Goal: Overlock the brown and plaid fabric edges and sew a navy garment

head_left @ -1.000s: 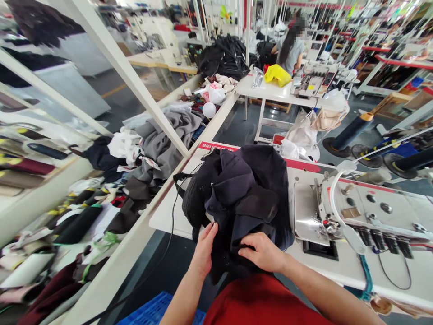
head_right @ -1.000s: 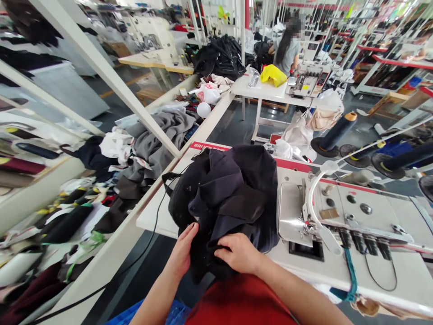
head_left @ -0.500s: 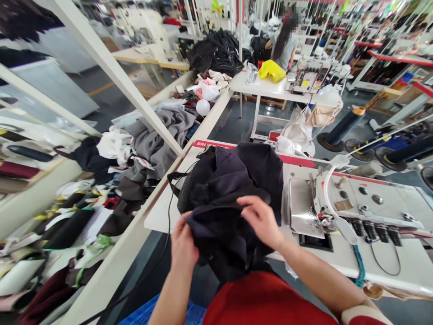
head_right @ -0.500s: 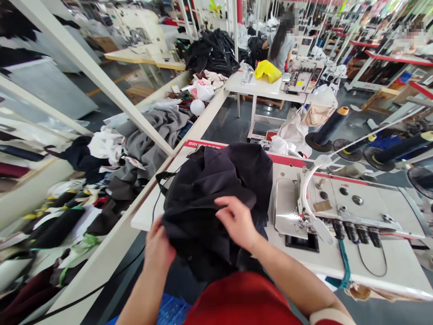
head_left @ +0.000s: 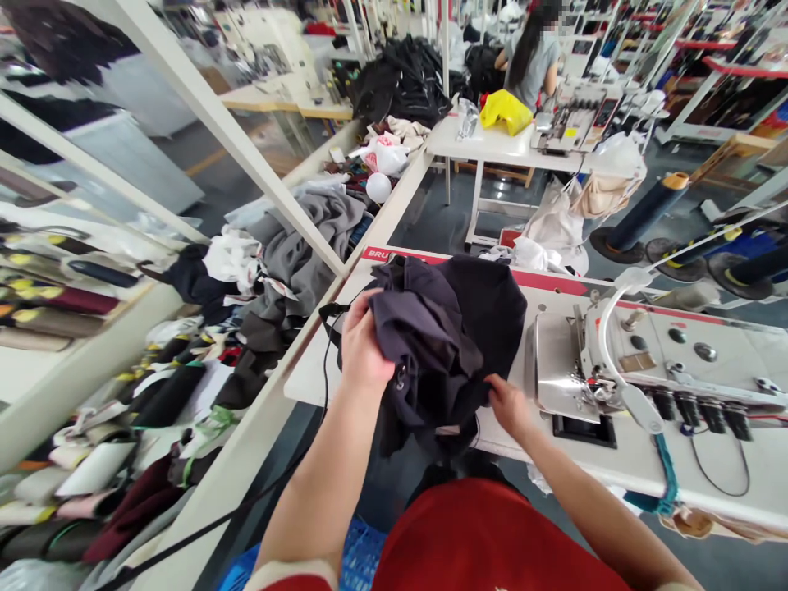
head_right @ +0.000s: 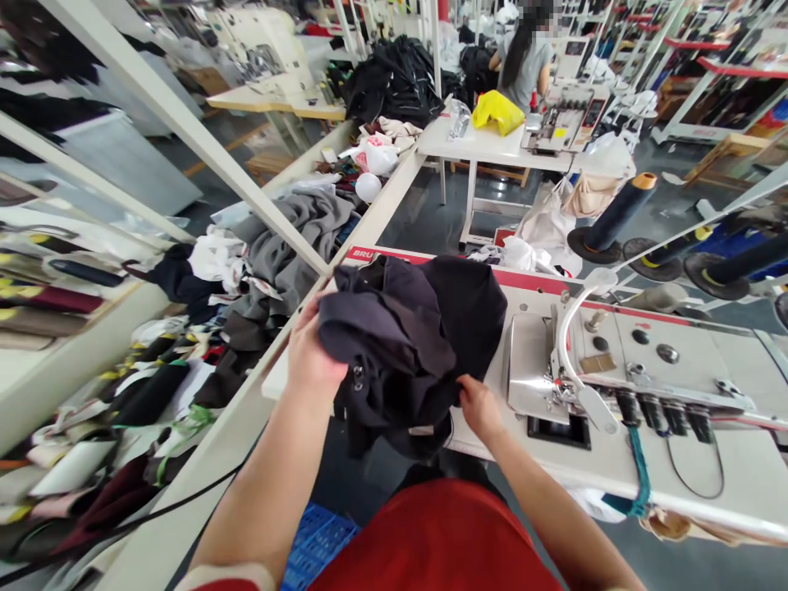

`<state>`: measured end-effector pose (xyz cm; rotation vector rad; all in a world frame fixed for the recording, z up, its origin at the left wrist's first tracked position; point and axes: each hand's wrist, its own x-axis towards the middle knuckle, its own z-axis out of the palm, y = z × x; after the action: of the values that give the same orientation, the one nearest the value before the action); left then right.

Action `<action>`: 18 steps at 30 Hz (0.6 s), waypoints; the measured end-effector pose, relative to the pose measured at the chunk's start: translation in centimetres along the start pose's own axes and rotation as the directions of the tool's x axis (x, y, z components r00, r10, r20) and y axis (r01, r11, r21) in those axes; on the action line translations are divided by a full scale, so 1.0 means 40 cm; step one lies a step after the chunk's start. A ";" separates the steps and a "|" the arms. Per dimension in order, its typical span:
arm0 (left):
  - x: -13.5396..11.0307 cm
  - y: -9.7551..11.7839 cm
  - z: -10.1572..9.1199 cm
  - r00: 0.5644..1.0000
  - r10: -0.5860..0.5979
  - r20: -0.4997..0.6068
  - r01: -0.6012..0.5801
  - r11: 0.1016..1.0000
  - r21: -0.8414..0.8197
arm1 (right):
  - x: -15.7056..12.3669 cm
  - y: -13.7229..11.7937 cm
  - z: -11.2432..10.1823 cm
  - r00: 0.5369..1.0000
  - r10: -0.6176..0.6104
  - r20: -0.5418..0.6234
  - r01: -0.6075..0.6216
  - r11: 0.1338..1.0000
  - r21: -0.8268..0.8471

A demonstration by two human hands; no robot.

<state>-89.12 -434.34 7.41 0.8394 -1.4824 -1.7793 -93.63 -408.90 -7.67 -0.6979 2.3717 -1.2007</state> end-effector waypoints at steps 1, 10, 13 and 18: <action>0.032 0.028 0.032 0.997 0.069 0.024 -0.069 0.998 -0.007 | 0.026 -0.030 -0.036 0.999 0.008 -0.035 -0.006 0.999 0.048; 0.003 0.015 0.114 0.861 0.279 0.426 -0.431 0.844 0.320 | 0.208 -0.396 -0.315 0.887 -0.125 -0.444 0.391 0.714 0.581; -0.080 -0.073 0.123 0.790 0.049 0.611 -0.328 0.876 0.354 | 0.245 -0.493 -0.336 0.857 -0.231 -0.460 0.457 0.754 0.472; -0.016 -0.070 0.124 0.864 0.005 0.503 -0.227 0.896 0.381 | 0.300 -0.573 -0.422 0.760 -0.313 -0.570 0.510 0.830 0.225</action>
<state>-93.06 -430.67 5.44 0.4842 -2.2718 -1.6660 -106.59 -417.03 19.17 -0.8984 2.3196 -2.2120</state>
